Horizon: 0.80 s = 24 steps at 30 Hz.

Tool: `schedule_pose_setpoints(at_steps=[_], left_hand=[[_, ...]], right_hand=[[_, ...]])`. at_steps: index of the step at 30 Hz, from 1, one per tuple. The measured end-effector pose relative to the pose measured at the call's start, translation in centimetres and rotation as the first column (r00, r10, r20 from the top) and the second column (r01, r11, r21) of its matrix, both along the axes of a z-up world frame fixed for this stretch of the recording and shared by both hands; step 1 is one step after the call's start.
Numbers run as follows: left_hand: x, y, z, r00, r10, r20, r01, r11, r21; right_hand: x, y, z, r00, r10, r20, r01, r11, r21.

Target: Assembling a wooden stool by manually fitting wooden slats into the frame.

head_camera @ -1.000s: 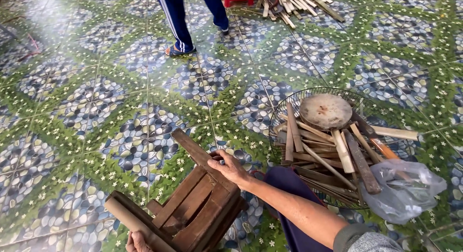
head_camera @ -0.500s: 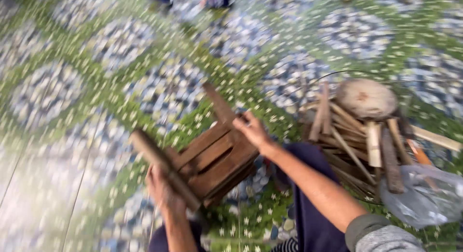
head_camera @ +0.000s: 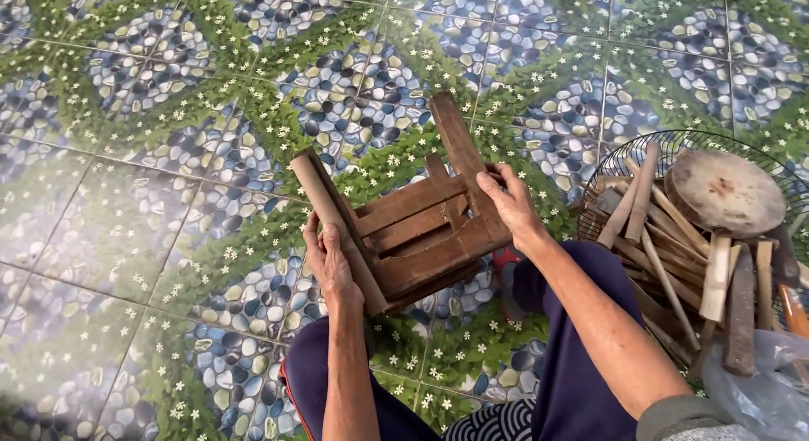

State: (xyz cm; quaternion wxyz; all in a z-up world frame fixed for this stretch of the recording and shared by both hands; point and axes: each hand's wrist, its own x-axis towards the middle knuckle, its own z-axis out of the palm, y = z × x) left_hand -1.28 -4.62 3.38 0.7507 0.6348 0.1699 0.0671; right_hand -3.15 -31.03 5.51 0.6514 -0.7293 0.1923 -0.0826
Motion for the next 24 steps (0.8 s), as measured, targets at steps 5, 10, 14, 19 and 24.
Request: schedule_pose_setpoints(at_steps=[5, 10, 14, 19, 24], left_hand=[[2.1, 1.9, -5.2, 0.997, -0.040, 0.061, 0.041, 0.999, -0.017], [1.8, 1.3, -5.6, 0.993, -0.007, 0.115, 0.012, 0.999, -0.047], [2.1, 1.5, -5.0, 0.994, -0.037, 0.105, 0.038, 0.999, -0.009], [2.0, 1.6, -4.8, 0.989, -0.058, 0.136, 0.052, 0.998, 0.046], [1.2, 1.0, -1.1, 0.994, -0.051, 0.100, 0.034, 0.986, 0.162]], right_hand=[[-0.3, -0.1, 0.4, 1.000, 0.015, -0.003, -0.015, 1.000, -0.008], [-0.3, 0.2, 0.6, 1.000, -0.002, 0.020, 0.002, 1.000, -0.002], [-0.4, 0.7, 1.8, 1.000, -0.006, 0.006, 0.006, 1.000, 0.011], [-0.6, 0.9, 1.8, 1.000, 0.005, -0.020, -0.005, 1.000, 0.001], [-0.6, 0.7, 1.8, 0.999, 0.004, -0.040, -0.004, 1.000, -0.018]])
